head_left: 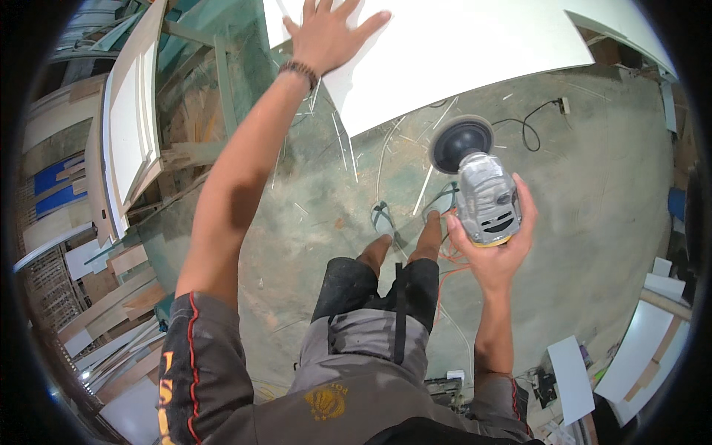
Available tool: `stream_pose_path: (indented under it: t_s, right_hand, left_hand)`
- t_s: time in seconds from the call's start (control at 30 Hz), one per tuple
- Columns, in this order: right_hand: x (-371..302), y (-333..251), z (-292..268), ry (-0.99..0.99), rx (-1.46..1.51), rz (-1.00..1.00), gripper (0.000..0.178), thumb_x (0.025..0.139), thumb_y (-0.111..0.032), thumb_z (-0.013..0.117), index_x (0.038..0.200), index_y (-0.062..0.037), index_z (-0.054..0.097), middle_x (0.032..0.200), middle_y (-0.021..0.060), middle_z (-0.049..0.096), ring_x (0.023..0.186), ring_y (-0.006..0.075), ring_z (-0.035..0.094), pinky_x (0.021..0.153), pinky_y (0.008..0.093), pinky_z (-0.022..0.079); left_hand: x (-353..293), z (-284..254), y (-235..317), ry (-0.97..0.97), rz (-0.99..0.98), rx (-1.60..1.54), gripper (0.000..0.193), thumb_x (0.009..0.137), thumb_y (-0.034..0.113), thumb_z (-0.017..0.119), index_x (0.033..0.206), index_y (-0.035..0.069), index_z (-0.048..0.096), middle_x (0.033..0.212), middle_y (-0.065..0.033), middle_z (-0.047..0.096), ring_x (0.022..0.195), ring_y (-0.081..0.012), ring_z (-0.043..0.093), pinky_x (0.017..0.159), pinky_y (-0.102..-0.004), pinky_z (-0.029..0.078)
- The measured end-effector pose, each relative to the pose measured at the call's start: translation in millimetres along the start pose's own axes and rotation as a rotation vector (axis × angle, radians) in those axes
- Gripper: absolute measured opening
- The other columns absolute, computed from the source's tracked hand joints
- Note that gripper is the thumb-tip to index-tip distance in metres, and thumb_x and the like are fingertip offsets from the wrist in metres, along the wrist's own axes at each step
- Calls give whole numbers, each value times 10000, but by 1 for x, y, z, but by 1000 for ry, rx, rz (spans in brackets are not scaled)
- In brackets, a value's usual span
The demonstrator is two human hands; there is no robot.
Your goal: The person sands the surface and edges of a white board using a power sander, then moves the board to a stack of other boards and continues sanding another piece.
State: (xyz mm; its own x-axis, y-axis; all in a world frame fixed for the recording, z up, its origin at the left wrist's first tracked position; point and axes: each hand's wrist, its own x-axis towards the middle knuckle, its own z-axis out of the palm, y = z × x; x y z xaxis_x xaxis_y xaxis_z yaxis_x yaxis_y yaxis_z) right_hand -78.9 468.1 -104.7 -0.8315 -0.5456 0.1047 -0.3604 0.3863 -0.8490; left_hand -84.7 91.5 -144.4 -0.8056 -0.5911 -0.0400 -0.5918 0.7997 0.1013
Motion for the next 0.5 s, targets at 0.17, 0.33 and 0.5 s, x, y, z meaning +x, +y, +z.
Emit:
stream_pose_path:
  t_s: [0.17,0.33,0.5]
  right_hand:
    - [-23,-7,63,-10,-16,-198,988,623,-242,993,1420,59,493,1365,193,600,1163,293,662,957,386,556]
    - [-47,-4,102,16,33,-231,977,616,-255,993,1400,74,512,1343,207,616,1138,316,676,936,393,572]
    - [-61,-6,119,36,44,-196,986,616,-268,991,1405,77,510,1337,216,618,1129,322,680,935,397,575]
  left_hand:
    - [12,3,-9,-4,-66,14,811,951,738,456,1584,232,415,1684,-169,270,1547,-450,190,1156,-796,153]
    - [7,2,-11,-49,-103,12,812,955,737,440,1595,239,393,1688,-166,264,1555,-424,197,1162,-787,161]
    - [-1,6,-19,-28,-82,16,814,967,732,409,1602,224,380,1686,-167,268,1556,-412,206,1171,-773,169]
